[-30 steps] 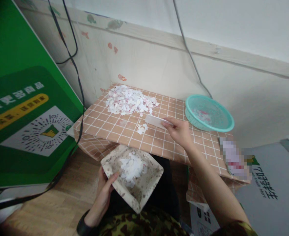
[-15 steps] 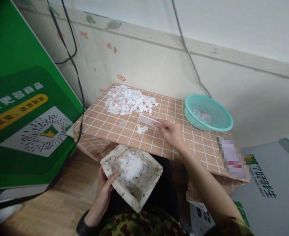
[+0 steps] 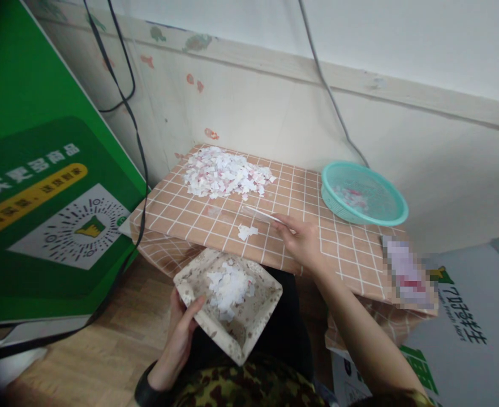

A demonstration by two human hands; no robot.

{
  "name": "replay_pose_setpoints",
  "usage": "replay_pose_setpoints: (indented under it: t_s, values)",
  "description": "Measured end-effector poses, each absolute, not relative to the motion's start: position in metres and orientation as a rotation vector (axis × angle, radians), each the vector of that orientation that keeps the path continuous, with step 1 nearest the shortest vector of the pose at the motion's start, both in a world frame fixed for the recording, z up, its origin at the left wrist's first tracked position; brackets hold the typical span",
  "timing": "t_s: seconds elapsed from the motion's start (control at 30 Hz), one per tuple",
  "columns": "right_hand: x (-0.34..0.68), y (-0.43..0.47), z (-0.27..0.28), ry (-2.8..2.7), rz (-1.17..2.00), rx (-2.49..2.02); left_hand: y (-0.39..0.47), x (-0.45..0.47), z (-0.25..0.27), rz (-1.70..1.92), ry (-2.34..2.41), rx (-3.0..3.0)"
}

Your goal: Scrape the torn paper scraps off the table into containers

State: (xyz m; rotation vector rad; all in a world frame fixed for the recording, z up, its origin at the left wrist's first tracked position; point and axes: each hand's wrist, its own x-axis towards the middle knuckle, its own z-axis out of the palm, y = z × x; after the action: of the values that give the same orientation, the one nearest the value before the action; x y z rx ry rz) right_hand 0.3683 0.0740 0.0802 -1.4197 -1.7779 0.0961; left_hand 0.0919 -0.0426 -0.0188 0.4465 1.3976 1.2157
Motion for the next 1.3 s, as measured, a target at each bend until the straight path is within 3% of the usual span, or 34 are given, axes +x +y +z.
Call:
replay_pose_setpoints:
  t_s: [0.3, 0.83, 1.1, 1.3]
  values:
    - [0.34, 0.079, 0.084, -1.83, -0.149, -1.579, -0.042, 0.093, -0.018, 1.224, 1.388, 0.459]
    - [0.359, 0.054, 0.087, -1.903, 0.103, -1.431, -0.042, 0.089, -0.014, 1.233, 1.367, 0.376]
    - [0.365, 0.025, 0.078, -1.877, -0.079, -1.42, -0.043, 0.095, -0.006, 1.281, 1.326, 0.362]
    - [0.359, 0.002, 0.077, -1.97, -0.021, -1.355, -0.046, 0.096, -0.003, 1.266, 1.322, 0.368]
